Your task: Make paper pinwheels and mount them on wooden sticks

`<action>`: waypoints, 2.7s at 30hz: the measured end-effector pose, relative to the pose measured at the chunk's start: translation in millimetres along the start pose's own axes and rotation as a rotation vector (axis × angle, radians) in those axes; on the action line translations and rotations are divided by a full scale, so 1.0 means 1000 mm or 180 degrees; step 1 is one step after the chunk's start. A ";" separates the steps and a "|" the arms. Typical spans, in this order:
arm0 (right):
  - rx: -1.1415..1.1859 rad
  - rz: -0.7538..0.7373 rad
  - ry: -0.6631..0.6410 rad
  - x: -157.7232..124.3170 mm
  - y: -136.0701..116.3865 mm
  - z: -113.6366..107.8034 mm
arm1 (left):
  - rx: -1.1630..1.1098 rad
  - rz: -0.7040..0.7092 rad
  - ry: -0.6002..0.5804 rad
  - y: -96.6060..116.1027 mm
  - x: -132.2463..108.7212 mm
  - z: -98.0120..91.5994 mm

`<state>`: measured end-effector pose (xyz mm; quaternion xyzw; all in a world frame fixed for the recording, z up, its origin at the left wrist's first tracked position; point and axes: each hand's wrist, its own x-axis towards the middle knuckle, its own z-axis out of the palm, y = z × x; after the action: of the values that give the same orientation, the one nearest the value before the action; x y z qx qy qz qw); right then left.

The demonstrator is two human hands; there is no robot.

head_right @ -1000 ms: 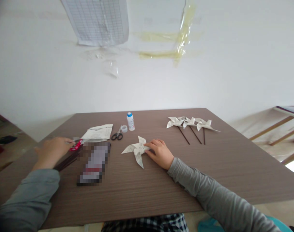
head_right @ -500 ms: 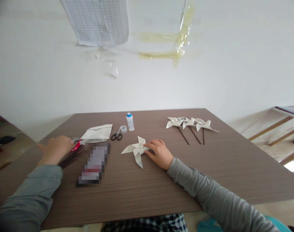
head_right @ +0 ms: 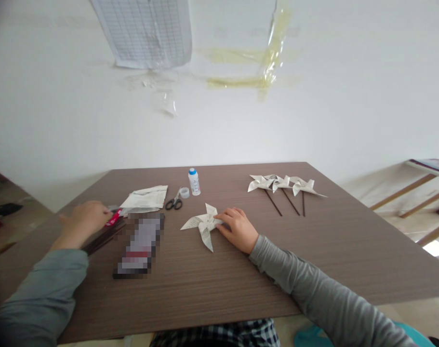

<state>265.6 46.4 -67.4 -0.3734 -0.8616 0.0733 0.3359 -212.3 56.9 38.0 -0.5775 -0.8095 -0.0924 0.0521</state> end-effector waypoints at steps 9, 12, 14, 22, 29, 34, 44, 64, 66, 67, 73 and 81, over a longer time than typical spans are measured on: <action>0.0010 -0.0064 0.0057 0.001 0.000 0.001 | -0.0166 0.0262 0.0081 0.048 -0.020 -0.018; 0.0012 -0.0053 0.0081 0.002 -0.001 0.001 | -0.0440 0.0653 0.0112 0.075 -0.030 -0.012; 0.0026 -0.0041 0.0110 0.002 -0.003 0.000 | -0.0699 0.0912 0.0129 0.093 -0.036 -0.003; 0.0101 -0.0013 0.0231 0.003 -0.007 -0.002 | -0.1862 0.1828 -0.0190 0.162 -0.073 0.038; 0.0361 0.0072 0.0357 0.005 -0.009 -0.002 | -0.2244 0.1853 -0.0351 0.198 -0.098 0.063; 0.0499 0.0133 0.0389 0.005 -0.009 0.002 | -0.2214 0.1805 -0.0537 0.208 -0.106 0.069; 0.0650 0.0230 0.0432 0.005 -0.009 0.009 | -0.2460 0.1711 -0.0517 0.212 -0.114 0.074; 0.1029 0.0416 0.0511 0.008 -0.014 0.008 | -0.2451 0.1788 -0.0356 0.209 -0.117 0.072; 0.1057 0.0388 0.0522 0.009 -0.014 0.008 | -0.2463 0.1822 -0.0320 0.208 -0.117 0.072; 0.1075 0.0370 0.0532 0.009 -0.014 0.008 | -0.2469 0.1838 -0.0295 0.208 -0.117 0.072; 0.1073 0.0281 0.0635 0.009 -0.013 0.009 | -0.2394 0.1896 -0.0168 0.206 -0.116 0.073; 0.0760 -0.0199 0.0800 0.007 -0.011 0.004 | -0.1764 0.1656 0.0191 0.200 -0.106 0.063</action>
<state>253.1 43.9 -63.2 -0.3100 -0.8092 0.1174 0.4851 12.7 35.1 -25.9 -0.7530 -0.5782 -0.3084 -0.0607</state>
